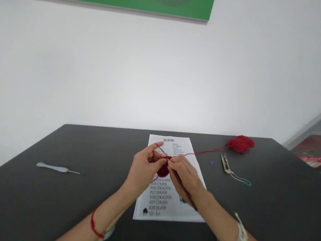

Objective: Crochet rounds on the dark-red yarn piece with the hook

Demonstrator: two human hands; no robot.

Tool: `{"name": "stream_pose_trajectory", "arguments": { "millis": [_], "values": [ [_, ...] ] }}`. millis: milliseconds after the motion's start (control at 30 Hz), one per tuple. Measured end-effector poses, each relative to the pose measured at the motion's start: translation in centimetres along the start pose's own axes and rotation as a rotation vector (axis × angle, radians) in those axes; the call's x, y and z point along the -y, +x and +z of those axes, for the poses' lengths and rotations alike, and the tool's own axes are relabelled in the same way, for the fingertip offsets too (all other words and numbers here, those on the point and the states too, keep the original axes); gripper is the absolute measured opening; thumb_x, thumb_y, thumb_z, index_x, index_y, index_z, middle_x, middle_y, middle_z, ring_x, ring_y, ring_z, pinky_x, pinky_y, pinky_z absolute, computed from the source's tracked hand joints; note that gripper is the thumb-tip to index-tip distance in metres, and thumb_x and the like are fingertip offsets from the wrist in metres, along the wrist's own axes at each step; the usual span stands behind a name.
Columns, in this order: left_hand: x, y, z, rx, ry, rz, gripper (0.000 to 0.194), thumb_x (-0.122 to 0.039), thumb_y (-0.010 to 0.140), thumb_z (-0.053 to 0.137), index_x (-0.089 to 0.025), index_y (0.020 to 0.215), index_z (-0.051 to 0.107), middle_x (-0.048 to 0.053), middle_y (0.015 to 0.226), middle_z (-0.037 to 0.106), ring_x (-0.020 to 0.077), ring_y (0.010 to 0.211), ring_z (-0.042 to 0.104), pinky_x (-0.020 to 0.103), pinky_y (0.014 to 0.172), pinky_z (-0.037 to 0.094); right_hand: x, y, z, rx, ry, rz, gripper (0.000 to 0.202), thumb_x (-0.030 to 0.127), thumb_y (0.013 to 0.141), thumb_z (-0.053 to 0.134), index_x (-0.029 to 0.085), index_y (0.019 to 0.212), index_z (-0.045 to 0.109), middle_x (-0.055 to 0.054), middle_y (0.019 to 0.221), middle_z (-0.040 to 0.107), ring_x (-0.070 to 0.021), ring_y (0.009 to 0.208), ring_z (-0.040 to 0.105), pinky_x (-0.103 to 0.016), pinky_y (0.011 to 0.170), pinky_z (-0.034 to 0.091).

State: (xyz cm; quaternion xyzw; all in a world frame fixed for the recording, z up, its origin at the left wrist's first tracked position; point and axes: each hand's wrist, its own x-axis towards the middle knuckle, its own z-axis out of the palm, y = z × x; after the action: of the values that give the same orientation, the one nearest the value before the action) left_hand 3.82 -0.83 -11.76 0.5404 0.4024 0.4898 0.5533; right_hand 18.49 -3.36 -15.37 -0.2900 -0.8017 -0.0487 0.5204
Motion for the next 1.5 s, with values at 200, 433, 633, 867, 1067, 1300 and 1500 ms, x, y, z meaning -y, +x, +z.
{"name": "stream_pose_trajectory", "arguments": {
  "millis": [200,433,633,867,1067,1300,1500],
  "values": [
    [-0.3,0.4,-0.7,0.217,-0.237,-0.224,0.055,-0.012,0.059,0.078,-0.008,0.111,0.062,-0.003,0.062,0.065,0.0086,0.058,0.056,0.022,0.063,0.043,-1.1,0.4,-0.5,0.016,-0.019,-0.108,0.014,0.006,0.091,0.048,0.019,0.095,0.053,-0.005,0.077,0.058,-0.0165,0.069,0.054,-0.028,0.06,0.051],
    [-0.2,0.3,-0.2,0.064,-0.18,-0.124,0.056,-0.017,0.061,0.076,-0.009,0.114,0.061,-0.003,0.062,0.064,0.0101,0.057,0.055,0.024,0.06,0.042,0.1,0.0,0.1,0.043,-0.307,-0.11,0.017,0.005,0.09,0.044,0.02,0.085,0.05,-0.005,0.068,0.056,-0.0198,0.064,0.048,-0.033,0.057,0.043],
    [0.2,0.6,-0.5,-0.054,0.114,0.124,0.046,-0.015,0.066,0.069,-0.014,0.112,0.065,-0.004,0.066,0.062,0.0119,0.058,0.054,0.026,0.063,0.045,0.4,0.2,-0.1,0.051,-0.227,-0.104,0.021,0.003,0.087,0.043,0.023,0.079,0.046,-0.001,0.064,0.051,-0.0176,0.06,0.044,-0.031,0.055,0.04],
    [-0.4,0.3,-0.5,-0.067,0.422,0.305,0.031,-0.006,0.072,0.057,-0.02,0.097,0.07,-0.002,0.07,0.065,0.0147,0.064,0.059,0.028,0.073,0.046,0.4,0.6,-0.7,-0.093,0.035,0.123,0.019,0.005,0.085,0.048,0.022,0.079,0.049,0.002,0.066,0.053,-0.0125,0.059,0.053,-0.024,0.055,0.044],
    [-0.2,0.1,-0.5,-0.051,0.47,0.329,0.019,-0.005,0.074,0.054,-0.02,0.077,0.067,0.002,0.094,0.072,0.0149,0.073,0.062,0.026,0.072,0.045,0.4,0.5,-0.8,-0.115,0.191,0.462,0.015,0.013,0.083,0.053,0.021,0.07,0.053,0.004,0.06,0.053,-0.0112,0.053,0.049,-0.023,0.05,0.041],
    [-0.4,0.3,-0.8,-0.039,0.449,0.322,0.016,-0.007,0.074,0.054,-0.02,0.069,0.063,0.004,0.103,0.073,0.0163,0.078,0.063,0.027,0.075,0.045,0.0,0.4,-1.4,-0.11,0.41,0.669,0.012,0.018,0.079,0.058,0.02,0.067,0.057,0.004,0.057,0.051,-0.011,0.052,0.044,-0.023,0.047,0.036],
    [-0.9,0.4,-0.8,0.057,0.276,0.228,0.012,-0.01,0.07,0.059,-0.019,0.062,0.06,0.005,0.093,0.072,0.0199,0.089,0.063,0.03,0.081,0.045,-0.7,1.0,-1.5,-0.157,0.765,0.816,0.015,0.023,0.075,0.065,0.019,0.064,0.057,0.003,0.054,0.055,-0.011,0.051,0.048,-0.024,0.05,0.039]
  ]
}}
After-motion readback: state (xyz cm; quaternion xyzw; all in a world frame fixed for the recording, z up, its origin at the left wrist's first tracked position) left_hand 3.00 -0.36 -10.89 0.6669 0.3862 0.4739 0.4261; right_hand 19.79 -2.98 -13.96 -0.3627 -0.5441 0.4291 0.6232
